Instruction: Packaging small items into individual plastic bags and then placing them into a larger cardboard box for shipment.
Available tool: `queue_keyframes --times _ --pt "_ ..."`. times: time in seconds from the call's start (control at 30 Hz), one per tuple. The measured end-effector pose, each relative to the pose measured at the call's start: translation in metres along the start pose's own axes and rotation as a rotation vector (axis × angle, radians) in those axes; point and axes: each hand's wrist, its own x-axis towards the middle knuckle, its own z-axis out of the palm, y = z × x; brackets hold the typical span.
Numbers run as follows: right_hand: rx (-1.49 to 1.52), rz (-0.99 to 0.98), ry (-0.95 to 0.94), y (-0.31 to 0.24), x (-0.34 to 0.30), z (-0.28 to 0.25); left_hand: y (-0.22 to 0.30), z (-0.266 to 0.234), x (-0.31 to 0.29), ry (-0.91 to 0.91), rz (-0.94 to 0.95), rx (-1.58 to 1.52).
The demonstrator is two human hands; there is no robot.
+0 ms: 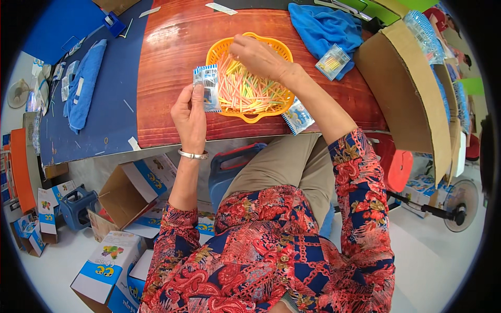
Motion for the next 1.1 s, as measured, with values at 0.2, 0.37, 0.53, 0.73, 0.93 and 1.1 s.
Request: queue_keyframes --times 0.2,0.37,0.53,0.73,0.93,1.1 --pt "0.391 0.444 -0.002 -0.028 -0.003 -0.050 0.001 0.003 0.005 -0.016 0.010 0.039" --pt "0.304 0.553 -0.308 -0.034 -0.015 -0.053 0.003 0.008 0.004 -0.021 0.016 0.065" --pt "0.113 0.396 -0.335 -0.043 -0.029 -0.019 0.003 0.010 0.004 -0.019 0.013 0.052" --pt "0.188 0.370 -0.252 -0.058 -0.036 -0.025 0.000 0.004 0.003 0.008 0.018 0.058" --pt "0.056 0.419 -0.247 -0.078 -0.036 -0.027 -0.003 0.008 0.003 -0.003 0.008 0.026" --pt "-0.179 0.274 -0.264 -0.084 -0.029 -0.007 -0.002 0.009 0.002 -0.025 0.004 0.025"
